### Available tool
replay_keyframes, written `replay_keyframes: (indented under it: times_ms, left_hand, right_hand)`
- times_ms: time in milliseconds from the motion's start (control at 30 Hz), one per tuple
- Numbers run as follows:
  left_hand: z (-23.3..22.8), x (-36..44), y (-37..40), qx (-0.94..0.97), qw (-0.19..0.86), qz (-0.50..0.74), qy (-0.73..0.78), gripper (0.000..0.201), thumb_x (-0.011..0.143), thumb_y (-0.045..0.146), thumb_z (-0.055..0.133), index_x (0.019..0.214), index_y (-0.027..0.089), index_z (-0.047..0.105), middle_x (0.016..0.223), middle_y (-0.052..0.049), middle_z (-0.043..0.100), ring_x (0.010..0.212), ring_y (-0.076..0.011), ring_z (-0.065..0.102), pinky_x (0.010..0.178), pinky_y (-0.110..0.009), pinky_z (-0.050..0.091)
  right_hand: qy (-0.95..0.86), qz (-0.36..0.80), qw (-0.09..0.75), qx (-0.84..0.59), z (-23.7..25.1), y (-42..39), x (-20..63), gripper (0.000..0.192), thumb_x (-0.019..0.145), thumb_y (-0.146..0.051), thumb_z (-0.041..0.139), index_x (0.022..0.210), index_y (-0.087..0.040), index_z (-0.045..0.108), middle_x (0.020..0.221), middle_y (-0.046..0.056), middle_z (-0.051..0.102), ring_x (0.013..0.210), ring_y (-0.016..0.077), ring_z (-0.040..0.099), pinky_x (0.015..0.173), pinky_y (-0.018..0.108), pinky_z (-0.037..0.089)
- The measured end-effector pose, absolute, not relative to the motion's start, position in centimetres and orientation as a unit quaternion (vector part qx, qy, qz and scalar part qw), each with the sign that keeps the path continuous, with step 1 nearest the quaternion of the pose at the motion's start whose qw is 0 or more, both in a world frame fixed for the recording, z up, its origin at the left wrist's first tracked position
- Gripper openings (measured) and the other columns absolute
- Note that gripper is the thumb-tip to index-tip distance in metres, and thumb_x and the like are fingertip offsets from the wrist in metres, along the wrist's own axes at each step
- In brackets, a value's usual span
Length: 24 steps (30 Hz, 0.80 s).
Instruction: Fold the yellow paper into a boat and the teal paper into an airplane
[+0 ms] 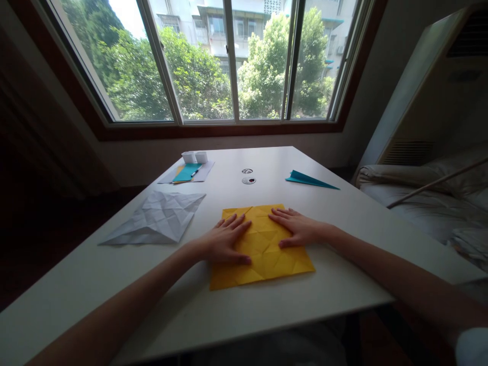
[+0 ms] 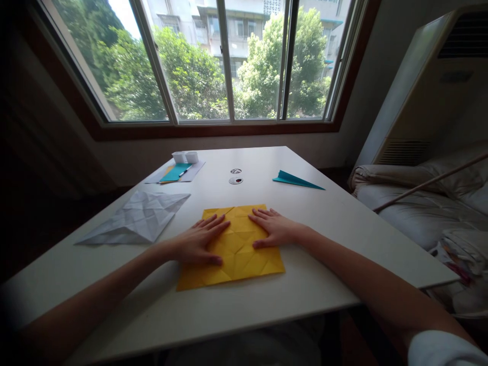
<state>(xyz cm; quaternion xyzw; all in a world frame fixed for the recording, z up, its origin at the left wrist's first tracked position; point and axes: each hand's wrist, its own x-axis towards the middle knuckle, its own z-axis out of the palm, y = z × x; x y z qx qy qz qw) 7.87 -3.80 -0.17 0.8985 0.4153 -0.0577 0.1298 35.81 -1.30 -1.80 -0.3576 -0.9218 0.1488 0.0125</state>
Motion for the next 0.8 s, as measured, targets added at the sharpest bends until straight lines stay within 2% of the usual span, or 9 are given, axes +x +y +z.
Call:
replay_keyframes:
  times_ms: [167, 333, 500, 600, 700, 800]
  left_hand:
    - [-0.1, 6.6, -3.1, 0.880, 0.160, -0.100, 0.437, 0.105, 0.063, 0.075, 0.046, 0.141, 0.023, -0.002, 0.146, -0.012, -0.007, 0.133, -0.0358, -0.004, 0.102, -0.057, 0.004]
    - [0.0, 4.4, -2.2, 0.860, 0.184, -0.114, 0.463, 0.115, 0.056, 0.072, 0.057, 0.141, 0.018, 0.001, 0.144, -0.016, -0.004, 0.132, -0.0375, -0.003, 0.102, -0.057, 0.008]
    - [0.0, 3.9, -2.1, 0.853, 0.170, -0.124, 0.477, 0.119, 0.054, 0.073, 0.056, 0.141, 0.015, -0.001, 0.144, -0.017, -0.007, 0.131, -0.0390, -0.005, 0.102, -0.056, 0.011]
    - [-0.2, 4.0, -2.1, 0.857, 0.159, -0.125, 0.474, 0.118, 0.055, 0.074, 0.054, 0.141, 0.015, -0.001, 0.144, -0.017, -0.009, 0.131, -0.0385, -0.005, 0.103, -0.053, 0.010]
    - [-0.6, 3.9, -1.5, 0.857, 0.168, -0.100, 0.477, 0.112, 0.060, 0.073, 0.049, 0.142, 0.013, 0.001, 0.144, -0.018, -0.007, 0.133, -0.0360, -0.001, 0.104, -0.050, 0.010]
    - [-1.2, 3.7, -0.4, 0.821, 0.176, 0.000, 0.543, 0.096, 0.071, 0.071, 0.038, 0.140, 0.008, 0.017, 0.145, -0.021, 0.008, 0.133, -0.0351, 0.007, 0.103, -0.048, 0.013]
  right_hand:
    - [-0.907, 0.173, -0.002, -0.383, -2.2, -0.5, 36.8, 0.100, 0.065, -0.071, 0.050, 0.141, -0.026, 0.005, 0.148, 0.007, 0.007, 0.134, 0.0311, 0.003, 0.107, 0.051, 0.000]
    - [-0.896, 0.190, -0.012, -0.400, -2.2, 0.0, 38.3, 0.106, 0.058, -0.068, 0.060, 0.141, -0.027, 0.007, 0.148, 0.008, 0.005, 0.134, 0.0320, 0.002, 0.107, 0.051, 0.000]
    - [-0.892, 0.187, -0.023, -0.412, -2.0, 0.2, 38.7, 0.109, 0.055, -0.069, 0.061, 0.141, -0.027, 0.008, 0.148, 0.008, 0.003, 0.133, 0.0345, 0.002, 0.105, 0.055, 0.001]
    - [-0.891, 0.180, -0.025, -0.416, -1.9, 0.2, 38.7, 0.101, 0.061, -0.070, 0.055, 0.141, -0.028, 0.010, 0.148, 0.007, 0.007, 0.134, 0.0337, 0.004, 0.106, 0.054, 0.003]
    - [-0.883, 0.162, -0.011, -0.440, -2.2, 0.5, 38.7, 0.082, 0.074, -0.069, 0.040, 0.140, -0.028, 0.017, 0.147, 0.006, 0.015, 0.134, 0.0326, 0.008, 0.106, 0.055, 0.005]
    - [-0.882, 0.130, 0.013, -0.453, -2.5, 0.8, 38.7, 0.077, 0.076, -0.068, 0.036, 0.140, -0.026, 0.022, 0.146, 0.008, 0.020, 0.133, 0.0329, 0.014, 0.105, 0.056, 0.007]
